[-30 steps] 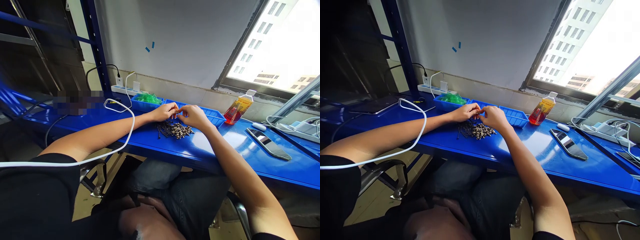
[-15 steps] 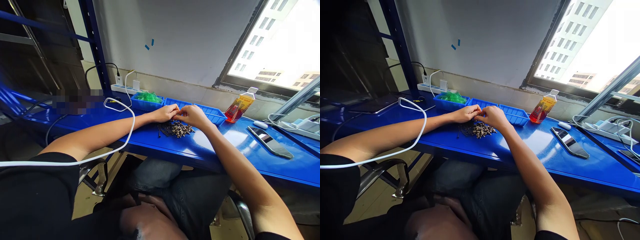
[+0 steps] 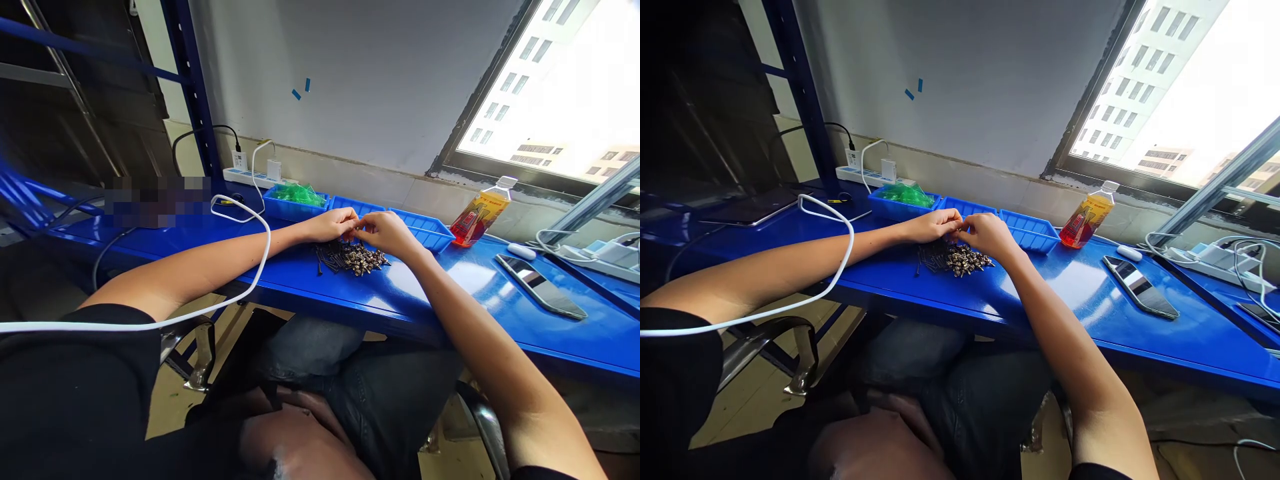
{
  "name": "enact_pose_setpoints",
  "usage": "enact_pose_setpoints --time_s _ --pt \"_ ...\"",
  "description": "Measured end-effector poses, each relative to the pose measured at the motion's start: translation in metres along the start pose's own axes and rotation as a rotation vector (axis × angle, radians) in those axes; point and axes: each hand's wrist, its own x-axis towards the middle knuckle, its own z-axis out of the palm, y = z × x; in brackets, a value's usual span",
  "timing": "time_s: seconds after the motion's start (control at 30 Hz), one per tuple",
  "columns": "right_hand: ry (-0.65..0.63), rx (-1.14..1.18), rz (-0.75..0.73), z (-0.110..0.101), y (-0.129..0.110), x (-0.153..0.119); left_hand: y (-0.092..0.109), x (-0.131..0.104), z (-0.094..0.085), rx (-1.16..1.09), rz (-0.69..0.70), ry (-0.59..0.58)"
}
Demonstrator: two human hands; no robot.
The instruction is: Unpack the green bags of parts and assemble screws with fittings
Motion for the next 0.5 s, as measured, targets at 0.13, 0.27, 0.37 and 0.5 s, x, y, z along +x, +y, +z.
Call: enact_pose_setpoints --time_s 0.13,0.27,0.37,0.5 --pt "0.018 -0.016 0.019 0.0025 -0.0008 -0.0007 -0.0022 -0.0004 0.0013 0.061 -0.008 0.062" --pt "-0.024 -0.015 -0.032 0.0039 -0.0032 -0.0024 -0.0007 -0.0019 0.001 0.089 0.007 0.059" --pt "-0.032 -0.012 -0.054 0.0036 -0.0043 -0.0034 0.0019 -0.0033 0.0 0.118 0.025 0.049" --pt "-0.052 -0.019 -0.07 0.0033 -0.0048 -0.0041 0.0029 -0.004 -0.0006 0.2 0.063 0.048"
